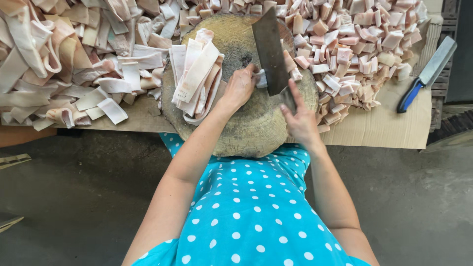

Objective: The person cuts long strips of raw animal skin into smaller squares using a large cleaver on a wooden block, working through a large pile of skins on a table.

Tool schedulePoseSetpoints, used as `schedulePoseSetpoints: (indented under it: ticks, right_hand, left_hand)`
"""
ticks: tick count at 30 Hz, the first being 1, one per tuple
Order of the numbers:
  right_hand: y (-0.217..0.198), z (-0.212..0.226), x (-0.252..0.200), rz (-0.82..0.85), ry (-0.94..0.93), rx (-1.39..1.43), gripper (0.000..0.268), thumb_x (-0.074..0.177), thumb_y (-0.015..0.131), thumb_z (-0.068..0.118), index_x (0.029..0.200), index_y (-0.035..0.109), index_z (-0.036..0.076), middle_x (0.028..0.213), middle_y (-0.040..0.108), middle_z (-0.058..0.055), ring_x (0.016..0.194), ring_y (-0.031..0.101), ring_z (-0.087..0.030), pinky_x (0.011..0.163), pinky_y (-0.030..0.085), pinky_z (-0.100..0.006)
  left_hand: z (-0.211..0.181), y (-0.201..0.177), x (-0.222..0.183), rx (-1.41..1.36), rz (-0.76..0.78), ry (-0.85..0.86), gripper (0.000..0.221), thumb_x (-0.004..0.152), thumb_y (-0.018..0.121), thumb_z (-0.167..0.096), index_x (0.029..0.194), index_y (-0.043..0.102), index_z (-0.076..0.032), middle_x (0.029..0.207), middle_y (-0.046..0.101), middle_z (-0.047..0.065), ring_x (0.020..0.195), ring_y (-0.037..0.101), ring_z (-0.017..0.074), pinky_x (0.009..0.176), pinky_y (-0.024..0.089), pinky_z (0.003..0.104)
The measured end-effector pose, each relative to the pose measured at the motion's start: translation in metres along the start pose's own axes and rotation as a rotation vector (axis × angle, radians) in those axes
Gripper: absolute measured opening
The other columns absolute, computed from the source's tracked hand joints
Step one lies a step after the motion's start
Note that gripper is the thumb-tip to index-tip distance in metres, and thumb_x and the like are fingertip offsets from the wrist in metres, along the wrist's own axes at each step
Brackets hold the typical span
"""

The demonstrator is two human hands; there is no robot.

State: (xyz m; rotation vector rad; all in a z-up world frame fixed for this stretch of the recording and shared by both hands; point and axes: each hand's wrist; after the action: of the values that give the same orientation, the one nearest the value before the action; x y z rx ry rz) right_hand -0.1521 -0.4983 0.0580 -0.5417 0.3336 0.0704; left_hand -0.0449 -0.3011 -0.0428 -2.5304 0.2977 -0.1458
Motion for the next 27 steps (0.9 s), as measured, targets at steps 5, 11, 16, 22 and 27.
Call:
schedulePoseSetpoints:
  ticks: [5, 11, 16, 22, 27]
  right_hand:
    - [-0.009, 0.023, -0.017, -0.19, -0.083, 0.088, 0.07, 0.105, 0.061, 0.017, 0.166, 0.028, 0.026, 0.074, 0.066, -0.002, 0.05, 0.059, -0.01, 0.046, 0.052, -0.031]
    - [-0.004, 0.034, -0.043, -0.161, -0.208, 0.072, 0.069, 0.108, 0.06, 0.019, 0.166, 0.024, 0.025, 0.082, 0.07, -0.003, 0.055, 0.059, -0.01, 0.048, 0.053, -0.031]
    - [0.028, 0.019, -0.037, -0.061, -0.205, -0.067, 0.066, 0.106, 0.061, 0.024, 0.164, 0.03, 0.031, 0.09, 0.075, -0.011, 0.064, 0.068, -0.016, 0.062, 0.058, -0.037]
    - [0.006, -0.009, -0.034, -0.116, 0.011, -0.187, 0.066, 0.105, 0.059, 0.029, 0.163, 0.029, 0.035, 0.087, 0.076, -0.018, 0.071, 0.075, -0.024, 0.07, 0.06, -0.039]
    - [-0.018, -0.029, -0.028, -0.293, -0.274, -0.187, 0.065, 0.11, 0.059, 0.023, 0.167, 0.027, 0.024, 0.12, 0.073, -0.028, 0.103, 0.075, -0.036, 0.087, 0.059, -0.045]
  left_hand:
    - [-0.022, -0.018, -0.01, 0.062, 0.068, -0.063, 0.04, 0.093, 0.052, 0.003, 0.132, 0.059, -0.006, 0.098, 0.071, 0.022, 0.089, 0.072, 0.0344, 0.079, 0.059, 0.043]
    - [-0.032, -0.115, -0.056, 0.428, -0.225, -0.004, 0.043, 0.097, 0.066, -0.007, 0.139, 0.055, -0.002, 0.113, 0.064, 0.017, 0.105, 0.062, 0.0298, 0.093, 0.053, 0.041]
    - [-0.024, -0.139, -0.086, 0.565, -0.251, -0.107, 0.061, 0.086, 0.079, -0.02, 0.138, 0.055, 0.001, 0.116, 0.059, 0.022, 0.108, 0.056, 0.0407, 0.091, 0.048, 0.049]
    - [-0.007, -0.142, -0.084, 0.583, -0.262, -0.08, 0.048, 0.089, 0.075, -0.019, 0.13, 0.063, 0.003, 0.113, 0.067, 0.021, 0.103, 0.064, 0.0388, 0.087, 0.053, 0.048]
    - [-0.035, -0.171, -0.067, 0.31, -0.07, -0.229, 0.029, 0.115, 0.056, -0.026, 0.126, 0.067, -0.002, 0.093, 0.072, 0.019, 0.081, 0.074, 0.0278, 0.074, 0.059, 0.042]
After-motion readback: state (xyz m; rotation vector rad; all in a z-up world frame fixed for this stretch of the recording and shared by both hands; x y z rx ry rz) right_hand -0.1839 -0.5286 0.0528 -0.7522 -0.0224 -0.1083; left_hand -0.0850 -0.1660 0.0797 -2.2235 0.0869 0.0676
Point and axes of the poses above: each hand's wrist, its own x-axis towards the middle knuckle, its own y-axis out of the palm, z = x × y
